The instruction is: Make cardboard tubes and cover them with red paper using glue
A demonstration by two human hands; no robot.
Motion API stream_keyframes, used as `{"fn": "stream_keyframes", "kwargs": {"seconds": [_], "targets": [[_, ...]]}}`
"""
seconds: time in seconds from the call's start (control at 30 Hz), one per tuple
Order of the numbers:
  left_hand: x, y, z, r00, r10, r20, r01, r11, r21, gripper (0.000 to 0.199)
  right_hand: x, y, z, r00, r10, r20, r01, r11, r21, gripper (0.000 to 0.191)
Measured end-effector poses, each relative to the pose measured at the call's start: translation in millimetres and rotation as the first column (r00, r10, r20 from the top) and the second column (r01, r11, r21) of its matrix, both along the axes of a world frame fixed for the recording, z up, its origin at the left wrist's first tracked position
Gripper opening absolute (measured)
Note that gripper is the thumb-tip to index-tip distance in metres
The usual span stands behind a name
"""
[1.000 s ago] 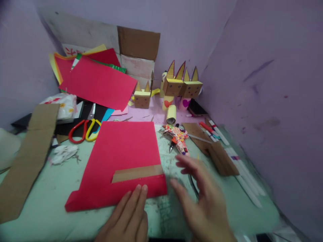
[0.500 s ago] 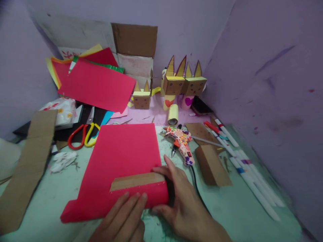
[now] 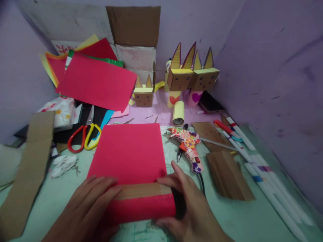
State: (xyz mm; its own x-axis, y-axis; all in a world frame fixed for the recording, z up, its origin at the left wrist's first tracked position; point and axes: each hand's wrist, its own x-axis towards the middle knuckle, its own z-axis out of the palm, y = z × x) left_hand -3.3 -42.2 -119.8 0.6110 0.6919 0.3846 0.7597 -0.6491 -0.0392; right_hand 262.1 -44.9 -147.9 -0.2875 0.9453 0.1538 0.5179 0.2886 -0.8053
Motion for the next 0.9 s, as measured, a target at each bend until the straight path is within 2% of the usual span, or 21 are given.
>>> {"fn": "stream_keyframes", "kwargs": {"seconds": [0.13,0.2,0.4,0.47,0.57,0.6,0.63,0.7,0.73,0.8,0.9], "targets": [[1,7,-1.9,0.995,-0.090,-0.048,0.086,0.993,-0.079,0.045,2,2,3.0,0.999,0.019,0.029,-0.019,1.000,0.021,0.092],[4,8,-3.7,0.996,-0.086,-0.019,0.084,0.991,-0.107,0.047,3,2,3.6,0.999,0.024,0.043,-0.025,1.000,0.018,0.091],[20,7,-13.6,0.998,-0.035,0.054,0.040,0.993,-0.111,0.025,3,2,6.0,0.998,0.033,0.048,-0.034,0.999,0.008,0.088],[19,12,-5.9,0.993,-0.052,0.110,0.060,0.995,-0.075,0.024,2,3,7.9,0.999,0.032,0.032,-0.032,0.999,-0.003,0.086],[10,33,22.7,0.974,-0.133,0.184,0.144,0.988,-0.046,0.035,1,5,11.0,0.999,0.045,0.013,-0.044,0.999,-0.026,0.088],[7,45,33.3,0.992,-0.077,0.098,0.092,0.982,-0.165,0.035,1,5,11.8,0.999,0.049,0.014,-0.048,0.998,-0.033,0.089],[6,58,42.4,0.992,-0.083,0.098,0.098,0.982,-0.159,0.034,1,5,12.4,0.999,0.051,0.018,-0.050,0.998,-0.040,0.090],[10,87,51.2,0.990,-0.134,0.033,0.138,0.954,-0.265,0.036,2,4,12.8,0.999,0.041,0.019,-0.040,0.998,-0.051,0.092],[14,101,49.9,0.988,-0.151,-0.015,0.136,0.927,-0.348,0.037,2,3,12.7,0.999,0.038,0.017,-0.037,0.998,-0.058,0.093],[25,126,37.4,0.973,-0.203,-0.110,0.120,0.853,-0.508,0.041,3,4,12.4,0.999,0.042,0.015,-0.041,0.997,-0.070,0.093],[37,148,8.3,0.935,-0.306,-0.177,0.158,0.809,-0.566,0.045,4,8,12.7,0.998,0.060,0.017,-0.058,0.994,-0.093,0.095]]}}
